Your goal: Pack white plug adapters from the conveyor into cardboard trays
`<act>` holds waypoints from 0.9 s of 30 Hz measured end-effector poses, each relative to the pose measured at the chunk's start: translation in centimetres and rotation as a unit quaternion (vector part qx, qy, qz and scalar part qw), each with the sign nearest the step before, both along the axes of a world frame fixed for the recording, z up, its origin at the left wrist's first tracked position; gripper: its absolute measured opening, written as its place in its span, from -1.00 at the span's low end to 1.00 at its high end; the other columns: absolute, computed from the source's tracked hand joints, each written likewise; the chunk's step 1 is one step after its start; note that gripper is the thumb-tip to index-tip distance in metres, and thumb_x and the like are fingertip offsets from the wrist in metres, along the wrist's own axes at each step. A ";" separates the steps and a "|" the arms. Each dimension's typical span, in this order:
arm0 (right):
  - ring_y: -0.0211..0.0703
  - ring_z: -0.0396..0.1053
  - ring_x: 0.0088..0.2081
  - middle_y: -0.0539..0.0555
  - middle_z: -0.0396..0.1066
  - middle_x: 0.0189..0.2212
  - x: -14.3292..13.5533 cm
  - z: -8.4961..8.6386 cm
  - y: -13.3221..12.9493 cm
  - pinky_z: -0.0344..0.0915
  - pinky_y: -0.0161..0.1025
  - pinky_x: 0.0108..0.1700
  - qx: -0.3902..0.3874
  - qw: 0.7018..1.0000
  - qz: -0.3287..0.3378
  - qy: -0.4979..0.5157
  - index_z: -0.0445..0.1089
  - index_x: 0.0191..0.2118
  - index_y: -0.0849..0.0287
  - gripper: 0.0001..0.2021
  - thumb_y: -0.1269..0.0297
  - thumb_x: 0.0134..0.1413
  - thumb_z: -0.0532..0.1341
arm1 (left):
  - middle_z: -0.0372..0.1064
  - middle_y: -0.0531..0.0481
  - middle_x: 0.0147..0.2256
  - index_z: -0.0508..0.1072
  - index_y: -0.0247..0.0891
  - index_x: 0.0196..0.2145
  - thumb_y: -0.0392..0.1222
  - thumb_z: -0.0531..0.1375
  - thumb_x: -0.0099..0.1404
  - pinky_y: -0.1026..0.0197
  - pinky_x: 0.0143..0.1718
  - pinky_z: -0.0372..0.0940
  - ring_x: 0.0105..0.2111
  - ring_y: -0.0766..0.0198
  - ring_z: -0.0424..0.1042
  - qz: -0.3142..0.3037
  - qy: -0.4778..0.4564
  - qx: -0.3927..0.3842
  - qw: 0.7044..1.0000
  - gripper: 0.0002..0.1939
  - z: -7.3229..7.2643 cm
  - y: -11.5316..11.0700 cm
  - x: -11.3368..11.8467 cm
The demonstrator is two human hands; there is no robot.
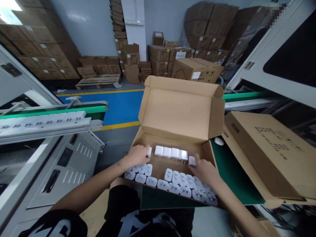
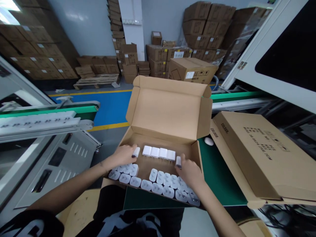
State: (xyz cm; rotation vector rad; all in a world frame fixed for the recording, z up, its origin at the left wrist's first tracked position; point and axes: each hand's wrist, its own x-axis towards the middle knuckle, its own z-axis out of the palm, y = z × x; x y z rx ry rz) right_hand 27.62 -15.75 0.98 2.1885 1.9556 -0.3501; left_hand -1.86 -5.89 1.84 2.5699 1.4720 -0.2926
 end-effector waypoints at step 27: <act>-0.10 0.39 -0.16 0.12 0.41 -0.15 -3.8 2.3 0.0 0.33 -0.15 -0.15 0.013 0.943 0.241 0.228 0.28 0.04 0.10 -0.64 0.06 0.25 0.01 | 0.48 -0.01 -0.29 0.44 -0.08 -0.10 -0.04 0.20 0.16 0.19 -0.31 0.26 -0.29 0.15 0.44 -0.274 -0.109 -0.171 0.940 -0.68 4.1 -2.1 0.1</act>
